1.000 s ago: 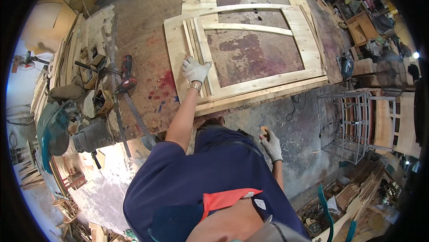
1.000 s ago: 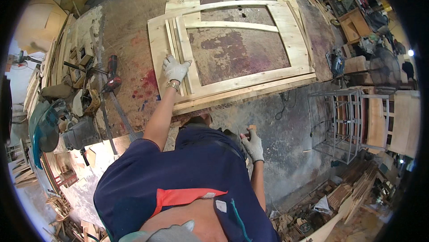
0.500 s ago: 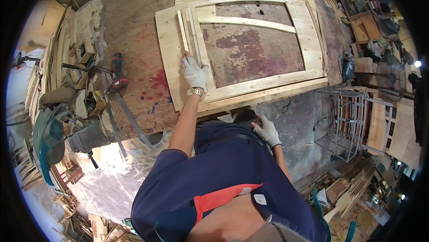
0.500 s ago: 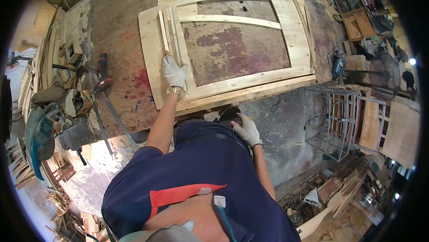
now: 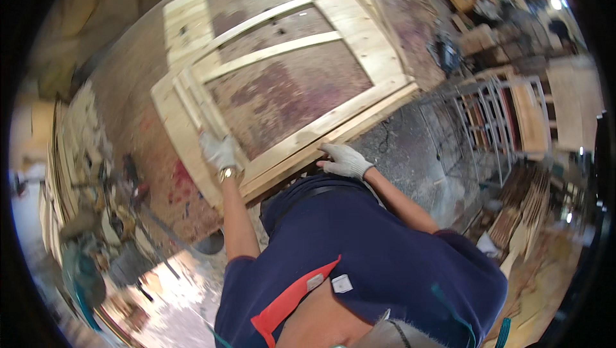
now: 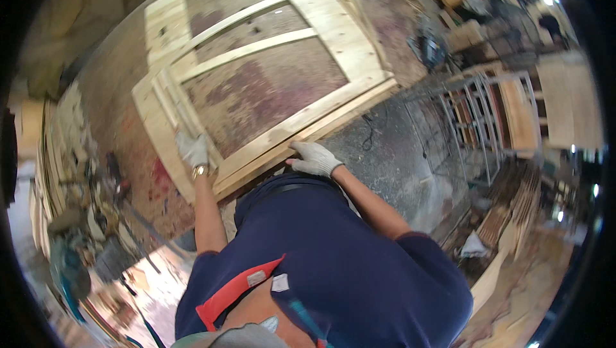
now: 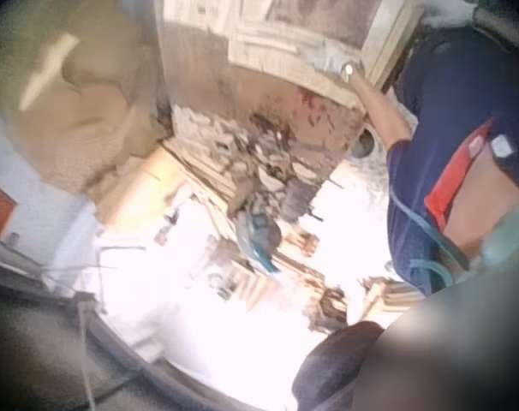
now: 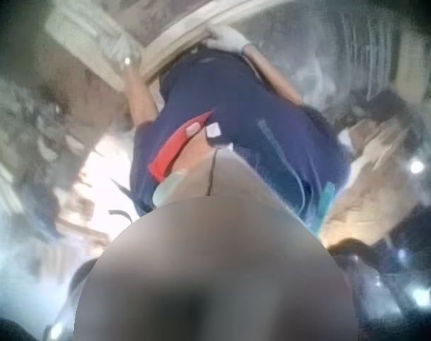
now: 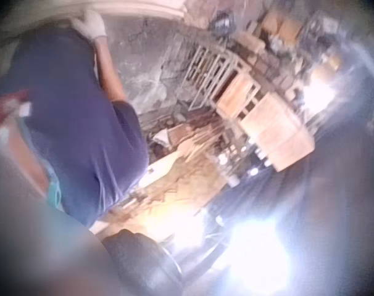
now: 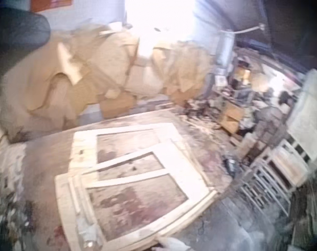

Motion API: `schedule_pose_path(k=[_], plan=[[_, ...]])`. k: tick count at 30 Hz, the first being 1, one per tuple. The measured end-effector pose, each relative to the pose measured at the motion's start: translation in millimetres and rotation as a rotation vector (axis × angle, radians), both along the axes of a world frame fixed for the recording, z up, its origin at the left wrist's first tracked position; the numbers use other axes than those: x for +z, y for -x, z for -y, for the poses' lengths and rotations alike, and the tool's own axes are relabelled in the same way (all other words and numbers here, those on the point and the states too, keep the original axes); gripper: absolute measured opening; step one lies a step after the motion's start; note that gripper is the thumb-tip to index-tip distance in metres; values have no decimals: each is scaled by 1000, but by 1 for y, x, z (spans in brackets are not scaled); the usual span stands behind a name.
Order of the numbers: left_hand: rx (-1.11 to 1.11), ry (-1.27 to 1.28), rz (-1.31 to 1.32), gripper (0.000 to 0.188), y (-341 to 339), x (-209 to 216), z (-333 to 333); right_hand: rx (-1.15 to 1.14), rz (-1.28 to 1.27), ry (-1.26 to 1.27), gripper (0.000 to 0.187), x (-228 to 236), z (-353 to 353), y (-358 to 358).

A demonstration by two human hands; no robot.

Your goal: The person assembles a wooden frame by arranging pieces on a workbench, cutting a strip with a miter saw, and fitting it into the frame. They then move the frame to another table and handle a large sheet of plywood.

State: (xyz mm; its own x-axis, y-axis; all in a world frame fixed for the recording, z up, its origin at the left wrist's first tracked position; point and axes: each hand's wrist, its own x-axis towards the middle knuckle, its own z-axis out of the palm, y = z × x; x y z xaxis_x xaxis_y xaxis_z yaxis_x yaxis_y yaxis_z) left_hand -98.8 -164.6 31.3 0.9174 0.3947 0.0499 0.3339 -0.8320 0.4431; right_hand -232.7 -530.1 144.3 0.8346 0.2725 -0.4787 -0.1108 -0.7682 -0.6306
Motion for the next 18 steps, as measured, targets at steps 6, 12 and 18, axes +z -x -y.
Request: schedule_pose_path(k=[6, 12, 18], plan=[[17, -55, -126, 100, -1, 13, 6, -279, 150, 53, 60, -2, 90, -61], [120, -199, -15, 95, 21, 44, 58, -771, 608, 349, 58, -25, 249, -149], [58, -87, 23, 92, 48, 59, 128, -842, 366, 491, 72, -66, 358, -224]])
